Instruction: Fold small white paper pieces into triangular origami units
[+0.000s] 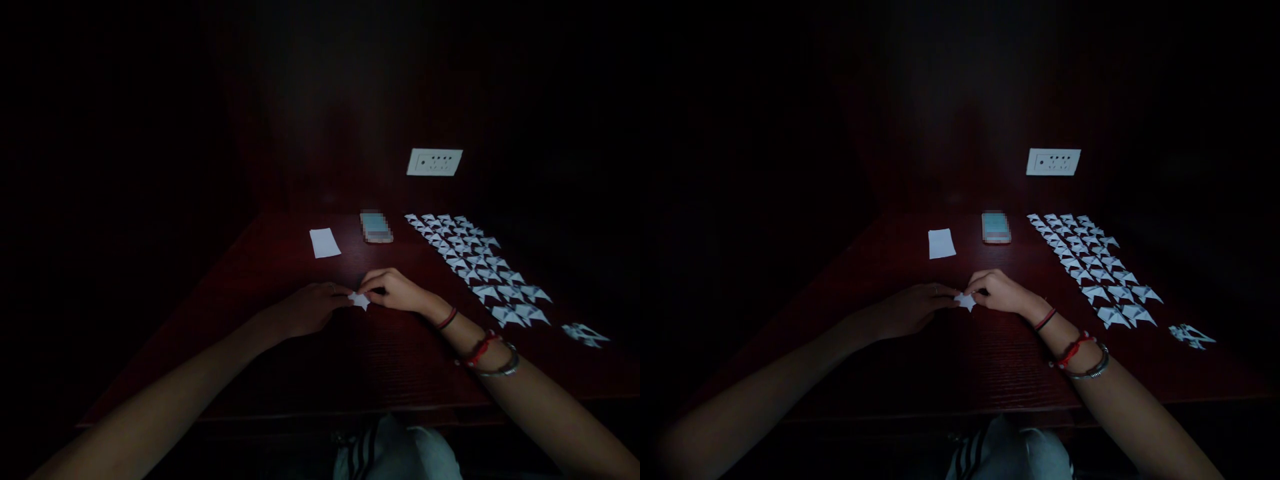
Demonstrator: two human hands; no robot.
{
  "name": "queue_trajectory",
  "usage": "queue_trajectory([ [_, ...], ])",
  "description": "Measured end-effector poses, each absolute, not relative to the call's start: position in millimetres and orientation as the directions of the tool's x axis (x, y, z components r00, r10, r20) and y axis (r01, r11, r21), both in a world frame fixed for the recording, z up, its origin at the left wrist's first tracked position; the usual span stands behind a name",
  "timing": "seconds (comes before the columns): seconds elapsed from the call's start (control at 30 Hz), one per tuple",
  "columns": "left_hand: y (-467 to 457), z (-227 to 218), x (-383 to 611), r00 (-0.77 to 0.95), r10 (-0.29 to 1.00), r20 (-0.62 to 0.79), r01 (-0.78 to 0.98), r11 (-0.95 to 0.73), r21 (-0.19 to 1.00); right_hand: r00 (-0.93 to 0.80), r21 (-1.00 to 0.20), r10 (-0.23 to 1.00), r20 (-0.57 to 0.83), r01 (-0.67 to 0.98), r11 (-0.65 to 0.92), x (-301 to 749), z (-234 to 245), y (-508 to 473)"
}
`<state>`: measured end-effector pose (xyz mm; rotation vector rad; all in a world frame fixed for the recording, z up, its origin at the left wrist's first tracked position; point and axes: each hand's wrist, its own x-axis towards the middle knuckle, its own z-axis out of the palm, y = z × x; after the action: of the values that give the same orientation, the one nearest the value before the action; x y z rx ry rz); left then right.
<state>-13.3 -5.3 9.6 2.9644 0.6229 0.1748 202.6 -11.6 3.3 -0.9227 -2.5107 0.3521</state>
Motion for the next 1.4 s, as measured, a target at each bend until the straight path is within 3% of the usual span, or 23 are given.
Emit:
queue_trajectory([
  [0.5, -7.1, 9.9, -12.1, 0.9, 0.422, 0.106, 0.413, -0.905, 0.098, -0.736, -0.022, 0.637, 0.23, 0.65, 0.76, 194.6, 10.8, -17.9],
  [0.8, -9.2, 11.0, -11.9, 0.895, 0.432, 0.109, 0.425, -0.901, 0.085, -0.734, -0.063, 0.634, 0.244, 0.641, 0.765, 206.3, 12.5, -21.2],
  [1.03, -10.9, 7.6, -10.9, 0.882, 0.441, 0.165, 0.44, -0.897, 0.044, -0.649, -0.166, 0.688, 0.323, 0.677, 0.717, 210.9, 9.8, -15.5],
  [1.27, -12.2, 8.0, -10.7, 0.896, 0.409, 0.173, 0.41, -0.911, 0.035, -0.724, -0.101, 0.624, 0.293, 0.625, 0.774, 203.0, 4.0, -12.2],
  [1.4, -10.5, 8.0, -10.2, 0.884, 0.435, 0.171, 0.433, -0.9, 0.05, -0.736, -0.123, 0.616, 0.28, 0.608, 0.784, 201.7, 3.4, -10.8],
])
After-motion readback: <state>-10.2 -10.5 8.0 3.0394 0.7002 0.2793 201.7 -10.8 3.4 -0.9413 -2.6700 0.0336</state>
